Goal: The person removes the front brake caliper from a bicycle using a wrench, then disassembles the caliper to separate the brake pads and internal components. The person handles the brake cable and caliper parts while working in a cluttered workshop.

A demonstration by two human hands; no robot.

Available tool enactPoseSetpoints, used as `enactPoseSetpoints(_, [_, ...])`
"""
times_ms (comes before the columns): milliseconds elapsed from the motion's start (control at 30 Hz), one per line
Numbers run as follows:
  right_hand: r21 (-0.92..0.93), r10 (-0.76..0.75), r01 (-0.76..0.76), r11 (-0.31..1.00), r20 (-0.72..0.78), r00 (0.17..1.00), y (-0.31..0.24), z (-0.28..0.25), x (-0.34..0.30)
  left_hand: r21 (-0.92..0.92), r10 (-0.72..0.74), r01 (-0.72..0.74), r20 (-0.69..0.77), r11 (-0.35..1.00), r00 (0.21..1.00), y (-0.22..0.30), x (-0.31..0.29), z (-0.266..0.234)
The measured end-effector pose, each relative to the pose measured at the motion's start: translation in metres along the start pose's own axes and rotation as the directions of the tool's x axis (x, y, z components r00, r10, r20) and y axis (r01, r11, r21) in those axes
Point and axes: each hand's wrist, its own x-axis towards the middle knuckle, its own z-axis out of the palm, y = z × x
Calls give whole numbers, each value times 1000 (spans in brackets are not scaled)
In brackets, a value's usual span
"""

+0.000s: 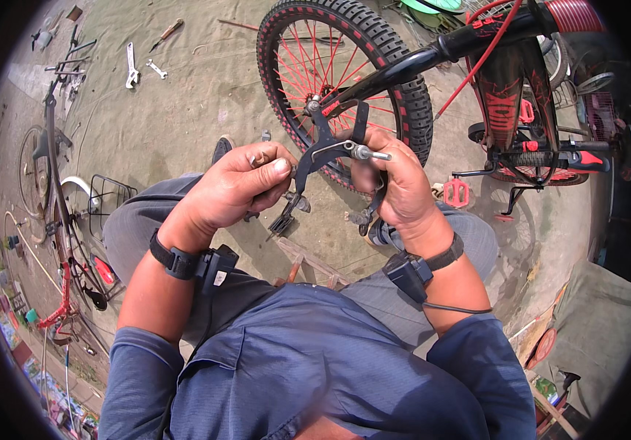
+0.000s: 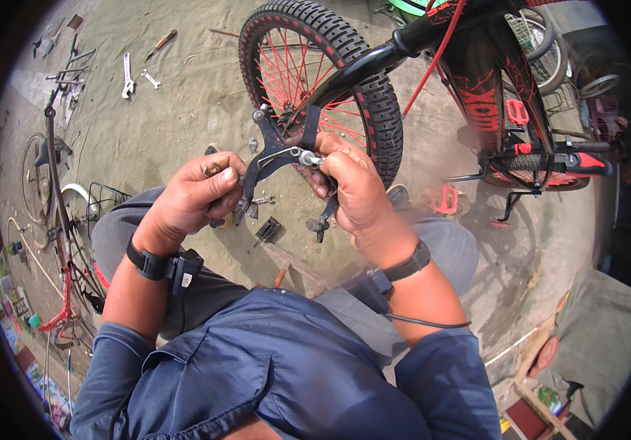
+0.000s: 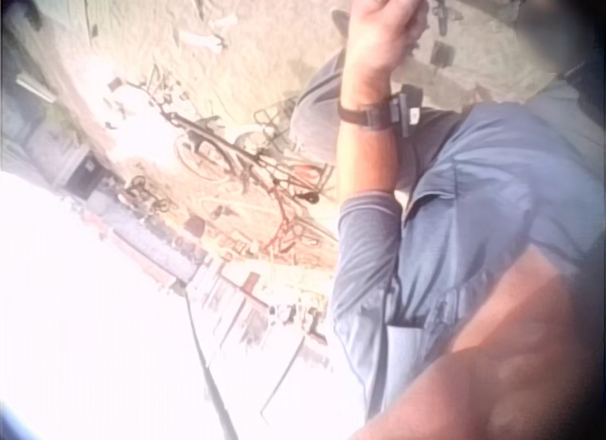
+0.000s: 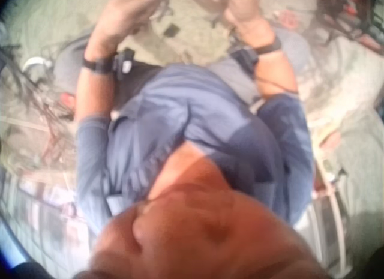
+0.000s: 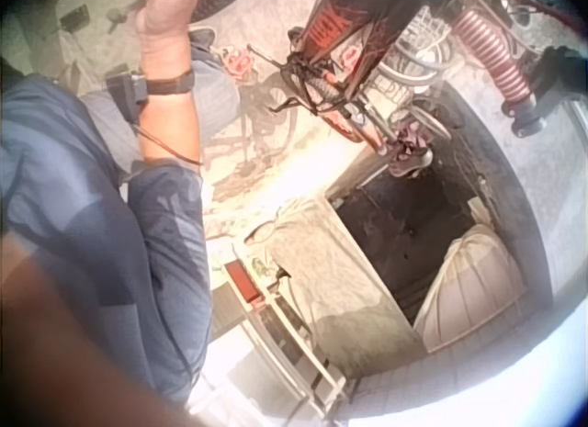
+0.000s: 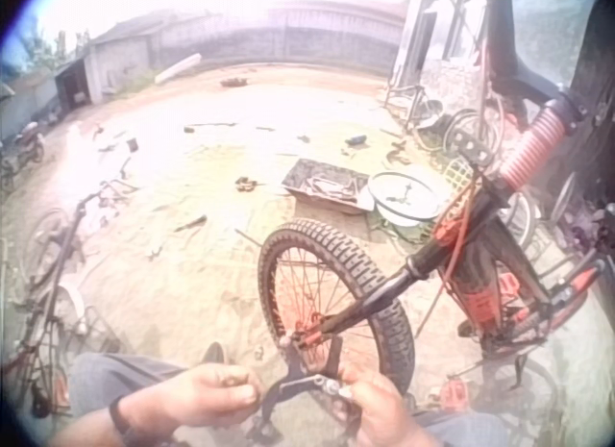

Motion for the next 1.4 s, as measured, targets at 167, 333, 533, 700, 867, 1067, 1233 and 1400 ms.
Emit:
enactPoseSetpoints(167, [-42,53,-50,998,52,997,-2,1,-1,23,19,-19,20,1000,1000,2,0,2])
enactPoseSetpoints(333, [-79,112,-108,991,49,993,-2,-1,-1,48,23,-24,11,999,1000,1,-2,2])
enactPoseSetpoints(533, [380,110,-199,903,245,963,12,-12,1,12,55,-54,-64,998,996,-2,0,4])
enactPoseSetpoints(700, [534,109,-275,800,321,941,19,-12,5,-6,51,-52,-103,999,993,-6,0,7])
enactPoseSetpoints(867, [524,126,-258,812,275,953,9,-9,6,15,80,-79,-205,997,975,-9,3,11])
enactPoseSetpoints(1067, [382,84,-181,906,257,963,9,4,0,-233,74,-122,-204,965,976,-9,8,12])
enactPoseSetpoints(1233, [285,87,-172,943,288,954,8,8,-1,-298,105,-158,-187,941,977,-7,11,14])
enactPoseSetpoints(1400, [216,27,-120,969,389,921,0,16,-3,-306,122,-172,-175,936,977,-2,9,17])
